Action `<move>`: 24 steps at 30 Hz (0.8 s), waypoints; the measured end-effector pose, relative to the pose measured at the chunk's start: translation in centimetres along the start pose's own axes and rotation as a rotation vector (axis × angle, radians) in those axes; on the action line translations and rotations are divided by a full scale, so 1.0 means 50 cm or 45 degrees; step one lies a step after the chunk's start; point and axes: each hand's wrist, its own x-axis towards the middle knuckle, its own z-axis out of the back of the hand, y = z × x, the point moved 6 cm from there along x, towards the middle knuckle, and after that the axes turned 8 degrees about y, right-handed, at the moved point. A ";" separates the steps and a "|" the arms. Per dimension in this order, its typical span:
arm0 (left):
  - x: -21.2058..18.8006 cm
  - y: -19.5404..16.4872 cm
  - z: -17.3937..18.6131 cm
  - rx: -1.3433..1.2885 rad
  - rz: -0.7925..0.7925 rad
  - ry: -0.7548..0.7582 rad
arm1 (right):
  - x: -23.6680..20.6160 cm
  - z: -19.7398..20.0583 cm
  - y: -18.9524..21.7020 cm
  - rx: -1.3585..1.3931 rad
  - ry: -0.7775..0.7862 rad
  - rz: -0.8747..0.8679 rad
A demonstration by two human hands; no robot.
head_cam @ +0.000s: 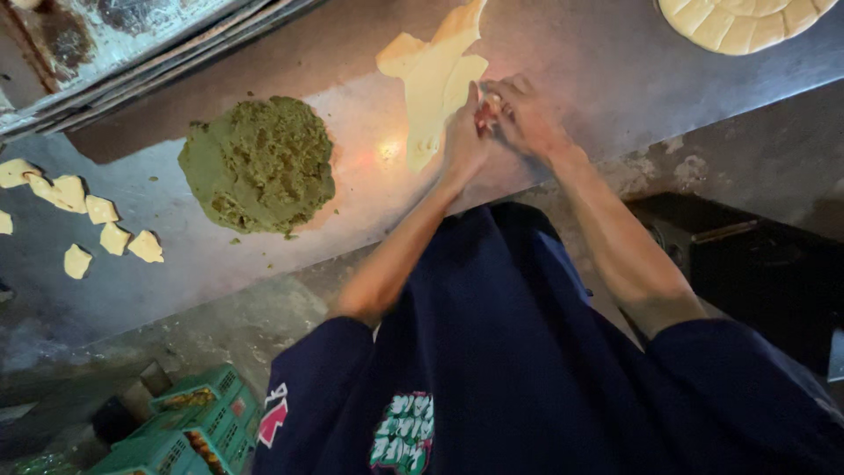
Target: The person pinches pieces from a sheet of dough, flattens each piece by hand, spoons green filling onto it, folds and rolls the dough around the filling into a ball, and places the filled dough balls onto baking trays. The person carries filled trays across the room and stacks them.
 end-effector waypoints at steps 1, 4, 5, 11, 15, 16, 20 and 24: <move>-0.006 0.010 -0.006 -0.118 0.074 0.071 | 0.003 -0.007 -0.002 0.062 0.075 -0.026; -0.019 -0.007 0.029 -0.221 -0.207 0.122 | 0.011 0.008 0.015 -0.249 -0.029 0.119; -0.026 0.011 0.041 -0.302 -0.108 0.139 | 0.016 0.016 -0.002 -0.230 -0.052 -0.020; -0.122 0.065 0.227 -0.463 -0.063 -0.012 | 0.034 0.081 -0.034 -0.342 -0.096 -0.056; -0.242 0.136 0.340 -0.575 0.152 -0.259 | 0.037 0.088 -0.061 -0.090 0.188 -0.225; -0.263 0.151 0.352 -0.596 0.201 -0.304 | 0.030 0.088 -0.082 0.080 0.173 -0.471; -0.337 0.188 0.381 -0.821 0.230 -0.330 | 0.022 0.063 -0.012 -0.657 0.105 0.196; -0.370 0.214 0.413 -0.856 0.252 -0.368 | 0.005 0.030 0.003 -0.693 0.019 0.131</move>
